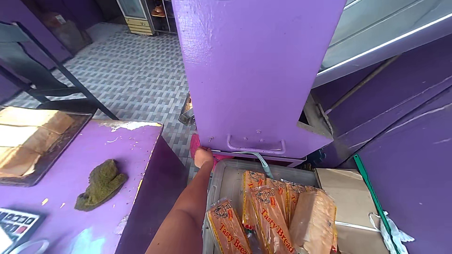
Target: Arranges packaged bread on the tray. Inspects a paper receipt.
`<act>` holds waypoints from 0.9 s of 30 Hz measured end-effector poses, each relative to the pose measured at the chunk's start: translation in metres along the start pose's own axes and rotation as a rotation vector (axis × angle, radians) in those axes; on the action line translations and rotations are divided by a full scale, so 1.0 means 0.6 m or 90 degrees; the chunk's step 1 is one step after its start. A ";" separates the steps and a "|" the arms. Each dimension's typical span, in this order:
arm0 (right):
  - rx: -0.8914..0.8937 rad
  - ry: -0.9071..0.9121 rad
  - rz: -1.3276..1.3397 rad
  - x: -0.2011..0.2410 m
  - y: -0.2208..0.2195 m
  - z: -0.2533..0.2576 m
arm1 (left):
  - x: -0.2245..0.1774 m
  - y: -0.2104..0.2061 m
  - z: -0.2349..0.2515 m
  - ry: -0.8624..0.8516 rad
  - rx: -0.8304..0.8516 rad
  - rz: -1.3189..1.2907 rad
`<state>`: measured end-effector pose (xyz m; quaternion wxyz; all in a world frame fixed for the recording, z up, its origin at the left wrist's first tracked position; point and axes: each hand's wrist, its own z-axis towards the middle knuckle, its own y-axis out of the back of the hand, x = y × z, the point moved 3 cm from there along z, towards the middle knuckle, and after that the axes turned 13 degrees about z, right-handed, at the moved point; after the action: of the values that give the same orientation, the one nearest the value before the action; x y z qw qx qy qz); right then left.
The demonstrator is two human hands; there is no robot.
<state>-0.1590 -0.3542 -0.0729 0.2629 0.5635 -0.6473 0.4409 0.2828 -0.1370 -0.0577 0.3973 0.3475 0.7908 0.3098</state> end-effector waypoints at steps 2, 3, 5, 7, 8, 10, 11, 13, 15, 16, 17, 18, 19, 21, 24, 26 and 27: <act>0.016 0.002 0.007 -0.009 0.008 0.013 | -0.001 -0.001 -0.001 -0.007 0.002 0.006; 0.017 -0.003 0.020 -0.012 0.012 0.018 | -0.002 -0.002 -0.002 -0.012 0.004 0.008; -0.036 -0.054 -0.015 -0.001 -0.004 0.011 | -0.004 0.000 -0.005 -0.021 0.013 0.025; -0.008 -0.045 0.036 -0.041 0.056 0.066 | -0.006 -0.001 -0.004 -0.020 0.018 0.043; 0.167 0.045 0.117 -0.096 0.137 0.127 | -0.007 -0.002 -0.002 -0.019 0.018 0.052; 0.173 0.064 0.093 -0.144 0.199 0.187 | -0.007 -0.002 0.000 -0.017 0.016 0.057; 0.144 0.052 0.076 -0.144 0.199 0.188 | -0.006 -0.003 0.001 -0.020 0.016 0.057; 0.118 0.036 0.067 -0.132 0.183 0.174 | -0.003 -0.006 0.004 -0.043 0.011 0.058; 0.106 0.016 0.064 -0.105 0.145 0.142 | 0.002 -0.010 0.008 -0.089 -0.007 0.077; 0.065 -0.013 0.054 -0.089 0.123 0.125 | 0.006 -0.010 0.010 -0.119 -0.022 0.087; 0.030 -0.049 0.043 -0.071 0.096 0.106 | 0.011 -0.010 0.011 -0.158 -0.039 0.097; 0.041 -0.033 0.043 -0.070 0.093 0.102 | 0.016 -0.009 0.011 -0.206 -0.060 0.115; 0.075 -0.010 0.051 -0.074 0.098 0.105 | 0.021 -0.008 0.011 -0.262 -0.079 0.148; 0.097 0.014 0.056 -0.082 0.107 0.112 | 0.034 -0.010 0.012 -0.380 -0.104 0.256; 0.057 -0.014 0.044 -0.075 0.095 0.101 | 0.046 -0.015 0.013 -0.475 -0.130 0.381; 0.047 -0.026 0.039 -0.067 0.085 0.088 | 0.049 -0.017 0.014 -0.486 -0.130 0.416; 0.058 -0.026 0.044 -0.069 0.088 0.089 | 0.049 -0.018 0.016 -0.485 -0.130 0.422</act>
<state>-0.1921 -0.3811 -0.1475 0.2085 0.5612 -0.6506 0.4672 0.2746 -0.1175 -0.0829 0.5695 0.6270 0.4033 0.3462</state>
